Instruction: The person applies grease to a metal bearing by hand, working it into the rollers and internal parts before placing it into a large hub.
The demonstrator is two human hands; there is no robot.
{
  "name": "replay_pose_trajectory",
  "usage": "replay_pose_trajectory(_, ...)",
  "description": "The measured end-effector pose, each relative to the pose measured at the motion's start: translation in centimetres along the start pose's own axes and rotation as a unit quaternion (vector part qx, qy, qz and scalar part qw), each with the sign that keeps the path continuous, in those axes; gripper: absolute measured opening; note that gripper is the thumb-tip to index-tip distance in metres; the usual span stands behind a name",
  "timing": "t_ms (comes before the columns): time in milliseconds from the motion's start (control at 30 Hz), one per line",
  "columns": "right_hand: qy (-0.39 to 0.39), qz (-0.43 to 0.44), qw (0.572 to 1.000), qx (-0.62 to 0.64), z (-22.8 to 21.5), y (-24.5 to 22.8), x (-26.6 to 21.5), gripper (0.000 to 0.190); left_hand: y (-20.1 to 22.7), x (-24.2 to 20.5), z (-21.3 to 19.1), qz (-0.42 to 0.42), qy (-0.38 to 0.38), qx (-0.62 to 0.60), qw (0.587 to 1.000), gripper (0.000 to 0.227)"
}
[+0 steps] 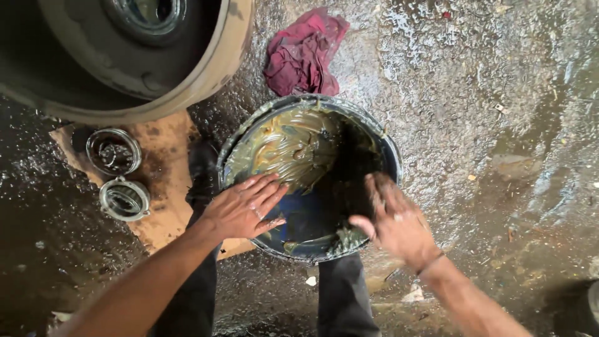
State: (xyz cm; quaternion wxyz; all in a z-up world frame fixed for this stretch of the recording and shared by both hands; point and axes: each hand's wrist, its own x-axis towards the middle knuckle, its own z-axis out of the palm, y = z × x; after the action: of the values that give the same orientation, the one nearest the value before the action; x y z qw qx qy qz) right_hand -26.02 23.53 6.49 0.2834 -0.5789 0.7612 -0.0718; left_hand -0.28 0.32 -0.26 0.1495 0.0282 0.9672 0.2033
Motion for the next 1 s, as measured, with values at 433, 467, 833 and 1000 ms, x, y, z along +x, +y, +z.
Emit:
replay_pose_trajectory(433, 0.063, 0.261, 0.957, 0.107, 14.2, -16.1, 0.6, 0.083, -0.1, 0.5, 0.0, -0.006, -0.018, -0.005, 1.0, 0.082)
replay_pose_trajectory(467, 0.093, 0.275, 0.942, 0.169, 11.8, -16.3, 1.3, 0.074, -0.1, 0.2, 0.4, -0.011, -0.001, -0.025, 1.0, 0.08)
replay_pose_trajectory(833, 0.151, 0.036, 0.97, 0.185, 3.3, -9.7, -0.8, 0.064, 0.0, -0.1, 0.9, 0.002, -0.004, 0.0, 1.0, 0.072)
replay_pose_trajectory(1000, 0.176, 0.049, 0.953, 0.24, 3.3, -9.0, -2.0, 0.06, -0.2, -0.2, 0.9, 0.0, -0.008, 0.023, 1.0, 0.071)
